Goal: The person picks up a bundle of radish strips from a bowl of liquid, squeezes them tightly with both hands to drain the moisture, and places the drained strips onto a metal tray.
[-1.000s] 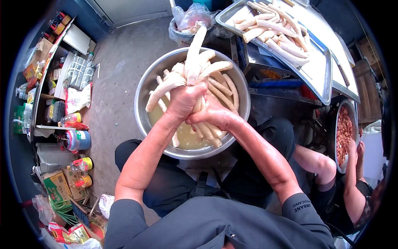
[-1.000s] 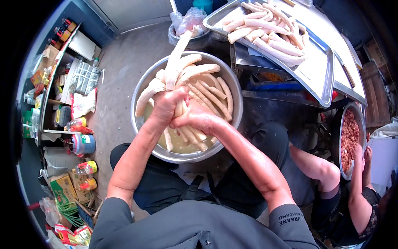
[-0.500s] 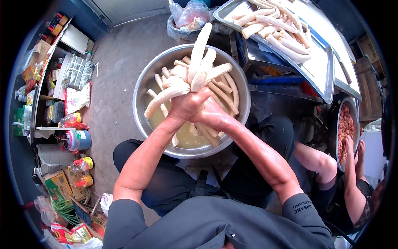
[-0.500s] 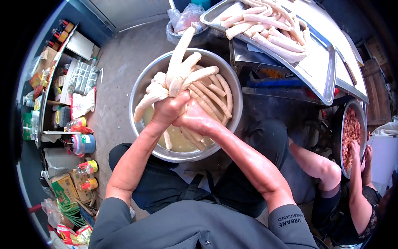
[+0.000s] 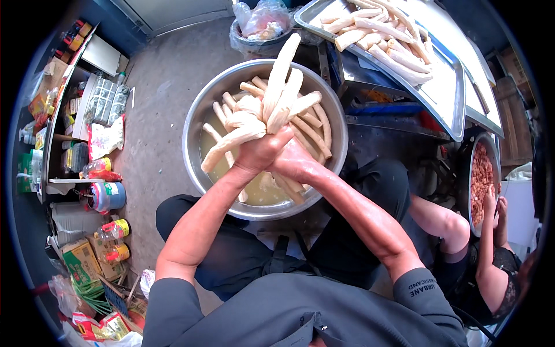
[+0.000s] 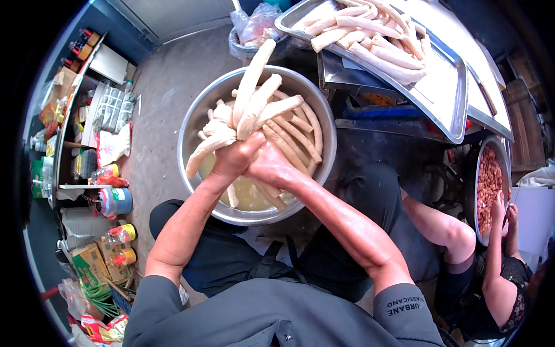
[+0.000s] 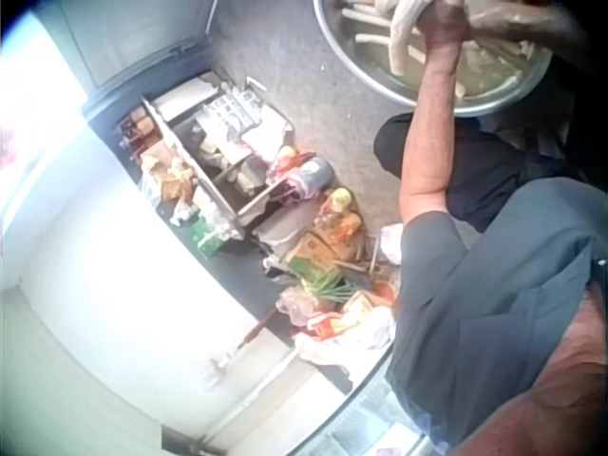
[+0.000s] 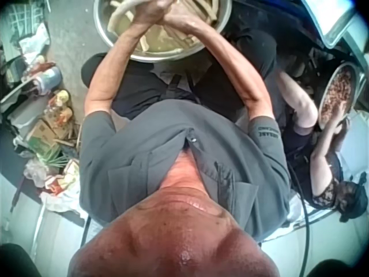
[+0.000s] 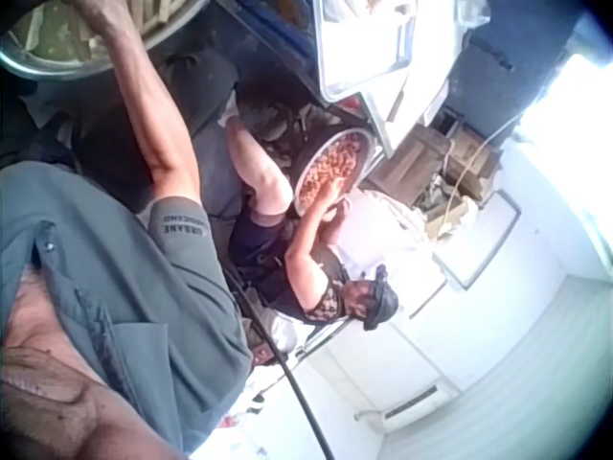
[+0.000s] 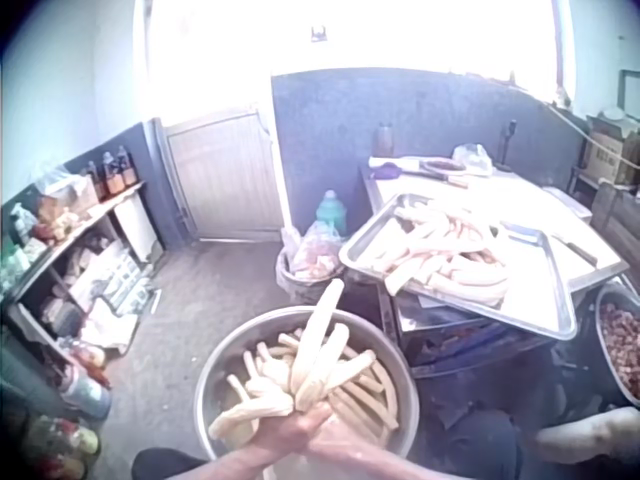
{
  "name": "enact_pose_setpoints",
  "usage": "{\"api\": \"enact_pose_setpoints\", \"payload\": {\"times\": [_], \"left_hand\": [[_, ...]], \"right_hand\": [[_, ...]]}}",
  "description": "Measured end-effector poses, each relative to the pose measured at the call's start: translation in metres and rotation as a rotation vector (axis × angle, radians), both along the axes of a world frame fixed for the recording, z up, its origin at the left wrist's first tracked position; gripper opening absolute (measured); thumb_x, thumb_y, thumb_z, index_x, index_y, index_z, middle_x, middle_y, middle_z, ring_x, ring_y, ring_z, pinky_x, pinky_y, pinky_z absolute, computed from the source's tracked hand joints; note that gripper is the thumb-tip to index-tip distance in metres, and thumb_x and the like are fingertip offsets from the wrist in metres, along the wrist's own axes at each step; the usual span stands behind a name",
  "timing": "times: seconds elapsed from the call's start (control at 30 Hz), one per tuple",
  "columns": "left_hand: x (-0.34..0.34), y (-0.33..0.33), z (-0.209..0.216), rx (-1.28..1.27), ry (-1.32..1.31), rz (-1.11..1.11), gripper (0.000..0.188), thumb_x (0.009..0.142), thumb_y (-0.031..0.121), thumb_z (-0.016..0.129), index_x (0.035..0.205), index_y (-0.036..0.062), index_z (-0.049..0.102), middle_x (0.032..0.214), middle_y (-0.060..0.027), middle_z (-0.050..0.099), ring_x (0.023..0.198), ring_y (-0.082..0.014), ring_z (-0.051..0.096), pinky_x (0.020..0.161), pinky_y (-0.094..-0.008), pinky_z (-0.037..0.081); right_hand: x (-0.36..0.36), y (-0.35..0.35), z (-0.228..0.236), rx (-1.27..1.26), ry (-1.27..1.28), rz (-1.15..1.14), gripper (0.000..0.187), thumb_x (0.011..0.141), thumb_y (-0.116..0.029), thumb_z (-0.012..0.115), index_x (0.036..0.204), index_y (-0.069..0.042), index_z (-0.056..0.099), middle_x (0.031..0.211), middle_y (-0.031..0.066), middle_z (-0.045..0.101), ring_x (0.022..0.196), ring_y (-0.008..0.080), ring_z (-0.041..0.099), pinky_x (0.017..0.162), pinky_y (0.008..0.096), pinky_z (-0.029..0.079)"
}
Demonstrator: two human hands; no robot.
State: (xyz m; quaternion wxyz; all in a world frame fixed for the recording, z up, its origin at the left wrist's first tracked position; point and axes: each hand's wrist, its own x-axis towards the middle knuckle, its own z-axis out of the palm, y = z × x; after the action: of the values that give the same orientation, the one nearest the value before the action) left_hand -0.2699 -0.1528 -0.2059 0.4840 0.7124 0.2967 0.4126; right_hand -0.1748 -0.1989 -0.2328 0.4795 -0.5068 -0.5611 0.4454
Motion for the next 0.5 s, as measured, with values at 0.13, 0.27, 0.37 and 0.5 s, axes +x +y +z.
{"api": "enact_pose_setpoints", "payload": {"times": [0.13,0.27,0.37,0.5], "left_hand": [[-0.0014,-0.0029,0.0027,-0.006,0.03,-0.015,0.031,0.08,0.011,0.066,0.109,0.0007,0.064,0.098,-0.0111,0.067,0.09,-0.0237,0.063,0.082,-0.0367,0.05],[0.0,-0.0018,-0.0005,0.046,0.05,-0.005,0.03,0.08,0.011,0.066,0.108,0.0007,0.064,0.097,-0.0109,0.067,0.089,-0.0228,0.064,0.081,-0.0361,0.05],[0.0008,-0.0023,0.0018,0.05,0.064,-0.004,0.027,0.08,0.011,0.066,0.104,0.0007,0.066,0.094,-0.01,0.068,0.086,-0.0218,0.065,0.078,-0.0353,0.051],[0.0019,0.0003,-0.001,0.065,0.061,0.009,0.022,0.079,0.011,0.067,0.099,0.0004,0.068,0.088,-0.0087,0.069,0.08,-0.0199,0.066,0.073,-0.0342,0.053]], "right_hand": [[0.0006,-0.0054,0.002,0.005,0.005,-0.036,0.068,0.076,-0.022,0.079,0.133,-0.001,0.047,0.131,0.0175,0.054,0.123,0.0276,0.051,0.105,0.0385,0.039],[0.0004,-0.0055,0.0056,0.01,0.01,-0.04,0.065,0.077,-0.021,0.078,0.131,-0.001,0.049,0.13,0.0179,0.055,0.122,0.0279,0.052,0.105,0.0389,0.04],[-0.0001,-0.0045,0.0052,0.004,0.022,-0.05,0.064,0.078,-0.02,0.077,0.132,-0.001,0.049,0.13,0.0176,0.055,0.122,0.0277,0.052,0.104,0.0391,0.04],[0.0,-0.0029,0.0093,-0.029,0.009,-0.032,0.062,0.079,-0.02,0.076,0.131,-0.001,0.049,0.129,0.0169,0.056,0.121,0.027,0.053,0.104,0.0392,0.04]]}}
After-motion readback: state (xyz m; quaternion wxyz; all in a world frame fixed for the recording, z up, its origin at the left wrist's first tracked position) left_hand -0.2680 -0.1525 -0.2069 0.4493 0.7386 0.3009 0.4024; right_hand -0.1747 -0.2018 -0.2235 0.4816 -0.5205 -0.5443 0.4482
